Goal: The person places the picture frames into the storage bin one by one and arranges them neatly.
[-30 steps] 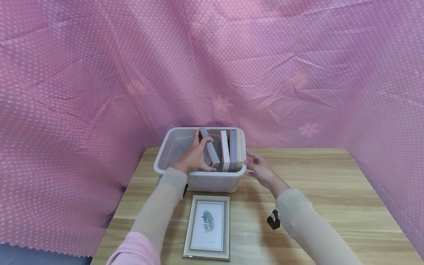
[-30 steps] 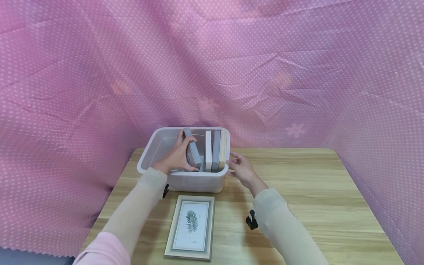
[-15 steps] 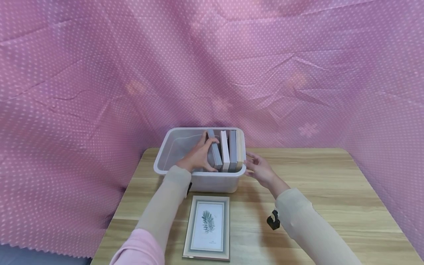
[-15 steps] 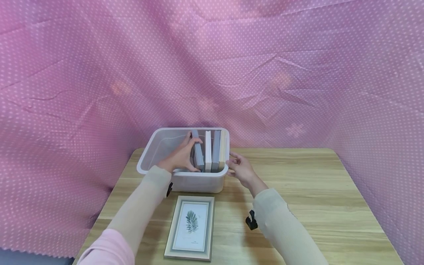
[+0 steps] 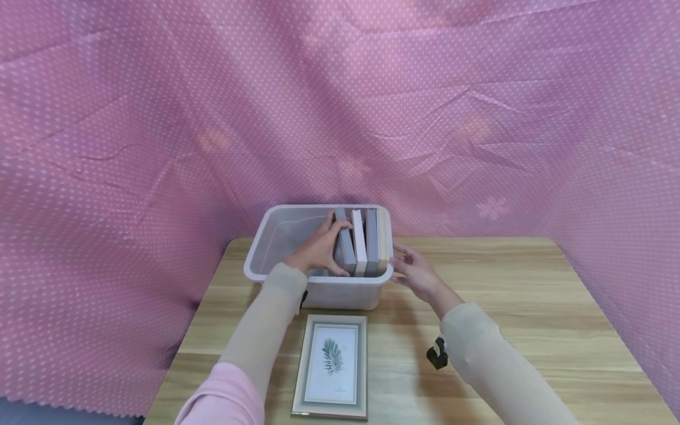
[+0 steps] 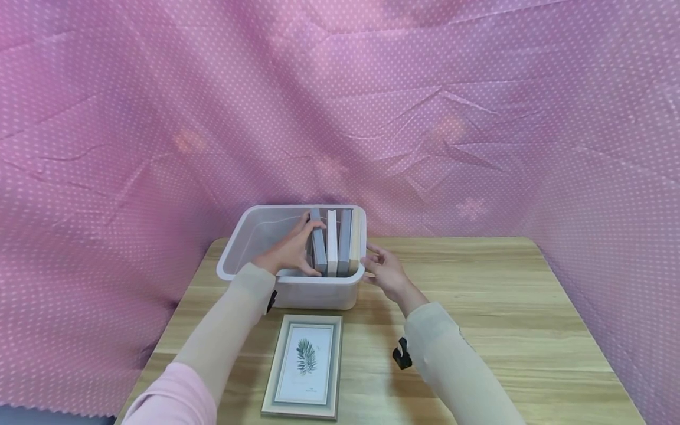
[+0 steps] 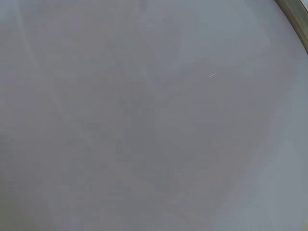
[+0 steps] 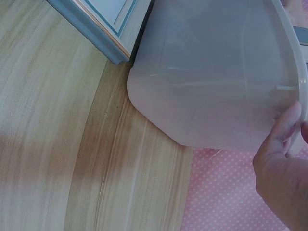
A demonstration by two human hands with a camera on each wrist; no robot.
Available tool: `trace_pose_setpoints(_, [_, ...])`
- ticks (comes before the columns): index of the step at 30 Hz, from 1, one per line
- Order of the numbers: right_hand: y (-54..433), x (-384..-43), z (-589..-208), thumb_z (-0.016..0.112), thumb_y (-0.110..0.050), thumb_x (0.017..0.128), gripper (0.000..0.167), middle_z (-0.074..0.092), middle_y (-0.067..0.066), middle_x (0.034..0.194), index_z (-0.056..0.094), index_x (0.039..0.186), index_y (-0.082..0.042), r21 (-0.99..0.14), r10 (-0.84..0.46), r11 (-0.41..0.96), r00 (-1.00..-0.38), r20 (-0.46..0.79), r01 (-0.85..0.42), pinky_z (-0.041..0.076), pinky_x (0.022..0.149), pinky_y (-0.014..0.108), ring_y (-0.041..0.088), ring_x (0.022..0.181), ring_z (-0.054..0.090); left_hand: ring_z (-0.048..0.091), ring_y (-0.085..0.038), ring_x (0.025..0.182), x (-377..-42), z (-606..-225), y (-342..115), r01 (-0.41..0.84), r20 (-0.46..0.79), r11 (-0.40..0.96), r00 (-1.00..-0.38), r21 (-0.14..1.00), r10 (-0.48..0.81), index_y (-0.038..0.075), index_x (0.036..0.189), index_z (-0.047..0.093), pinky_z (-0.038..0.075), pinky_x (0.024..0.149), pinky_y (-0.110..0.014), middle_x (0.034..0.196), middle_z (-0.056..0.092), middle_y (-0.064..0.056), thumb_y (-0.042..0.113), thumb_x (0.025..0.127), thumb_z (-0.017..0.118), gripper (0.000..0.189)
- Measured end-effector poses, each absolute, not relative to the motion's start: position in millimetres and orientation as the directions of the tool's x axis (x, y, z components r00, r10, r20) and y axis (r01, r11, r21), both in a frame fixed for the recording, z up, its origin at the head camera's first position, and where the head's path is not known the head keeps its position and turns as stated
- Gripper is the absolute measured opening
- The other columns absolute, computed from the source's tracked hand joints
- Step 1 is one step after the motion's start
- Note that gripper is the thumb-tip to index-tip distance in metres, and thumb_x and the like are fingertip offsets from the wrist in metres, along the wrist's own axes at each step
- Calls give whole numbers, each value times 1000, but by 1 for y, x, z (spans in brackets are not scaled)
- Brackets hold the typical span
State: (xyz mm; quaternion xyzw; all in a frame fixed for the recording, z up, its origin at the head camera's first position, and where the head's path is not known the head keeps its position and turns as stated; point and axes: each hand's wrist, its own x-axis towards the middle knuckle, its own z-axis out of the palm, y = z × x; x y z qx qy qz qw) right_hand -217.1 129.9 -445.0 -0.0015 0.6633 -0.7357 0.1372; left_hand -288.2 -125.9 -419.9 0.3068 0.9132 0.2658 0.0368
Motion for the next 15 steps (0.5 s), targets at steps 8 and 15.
trace_pose_setpoints(8, [129,-216,-446,48,-3,99,52,54,14,113,30,147,0,-976,-209,-91,-962,-177,199,55,80,28,14,90,60,15,-43,138,-288,-420,-126,591,120,639,-773,492,623,22,135,31,31,109,-50,152,-3,-29,32,51,95,106])
trace_pose_setpoints(15, [130,-215,-447,48,-3,99,53,54,12,110,27,147,3,-976,-217,-109,-962,-163,190,55,77,26,12,88,59,11,-39,139,-288,-419,-125,582,89,648,-773,491,628,24,137,32,32,110,-47,154,-6,-24,34,54,94,105])
